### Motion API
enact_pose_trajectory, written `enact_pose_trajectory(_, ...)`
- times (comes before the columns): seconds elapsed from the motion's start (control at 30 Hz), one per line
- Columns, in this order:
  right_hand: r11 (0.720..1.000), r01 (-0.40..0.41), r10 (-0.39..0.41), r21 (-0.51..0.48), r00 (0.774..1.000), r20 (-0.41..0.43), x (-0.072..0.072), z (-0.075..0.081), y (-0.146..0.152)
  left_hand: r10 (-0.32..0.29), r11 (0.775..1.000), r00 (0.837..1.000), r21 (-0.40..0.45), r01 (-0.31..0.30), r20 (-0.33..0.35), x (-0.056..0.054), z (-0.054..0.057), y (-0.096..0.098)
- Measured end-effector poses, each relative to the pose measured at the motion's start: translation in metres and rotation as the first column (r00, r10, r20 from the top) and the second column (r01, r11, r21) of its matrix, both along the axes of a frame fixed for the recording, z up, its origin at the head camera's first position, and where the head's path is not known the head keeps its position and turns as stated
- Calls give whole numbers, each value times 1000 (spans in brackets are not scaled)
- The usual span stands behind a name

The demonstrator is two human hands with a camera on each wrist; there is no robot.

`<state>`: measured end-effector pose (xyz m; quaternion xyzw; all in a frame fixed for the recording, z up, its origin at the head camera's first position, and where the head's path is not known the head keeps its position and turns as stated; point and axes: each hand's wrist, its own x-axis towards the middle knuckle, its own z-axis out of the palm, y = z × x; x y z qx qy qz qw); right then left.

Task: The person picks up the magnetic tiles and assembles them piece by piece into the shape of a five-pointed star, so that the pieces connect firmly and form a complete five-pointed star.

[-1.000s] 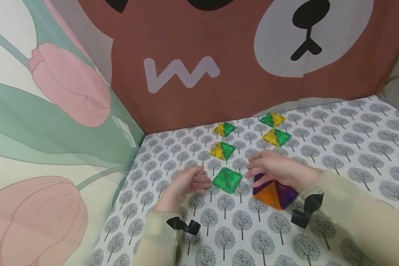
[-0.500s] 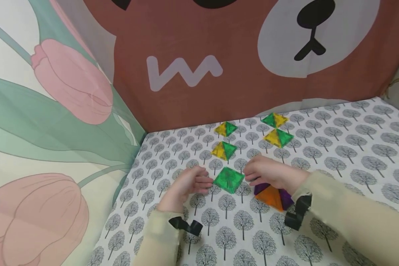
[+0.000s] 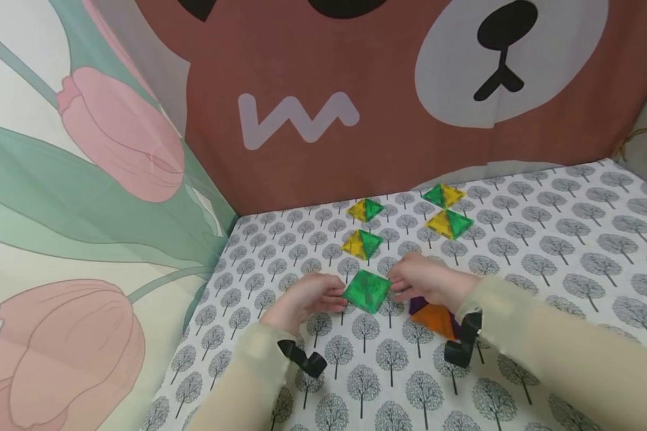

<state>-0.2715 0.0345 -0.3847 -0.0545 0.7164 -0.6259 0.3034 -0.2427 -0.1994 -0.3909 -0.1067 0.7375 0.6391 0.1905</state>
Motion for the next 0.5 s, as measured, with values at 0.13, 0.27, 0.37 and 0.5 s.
enact_pose_trajectory(0.13, 997, 3, -1, 81, 1000, -21, -4, -5, -7, -50, 996, 999, -79, 49, -11, -1, 0, 3)
enact_pose_trajectory(0.27, 987, -6, 14, 161, 999, -47, -10, -9, -12, -69, 990, 997, -128, 66, -18, -2, 0, 6)
enact_pose_trajectory(0.37, 985, -9, 19, 174, 998, -56, -15, -11, -15, -56, 988, 998, -146, 52, -20, -3, 0, 8)
enact_pose_trajectory(0.5, 985, -9, 22, 174, 997, -72, -18, -13, -17, -48, 986, 999, -160, 44, -15, -3, 1, 12)
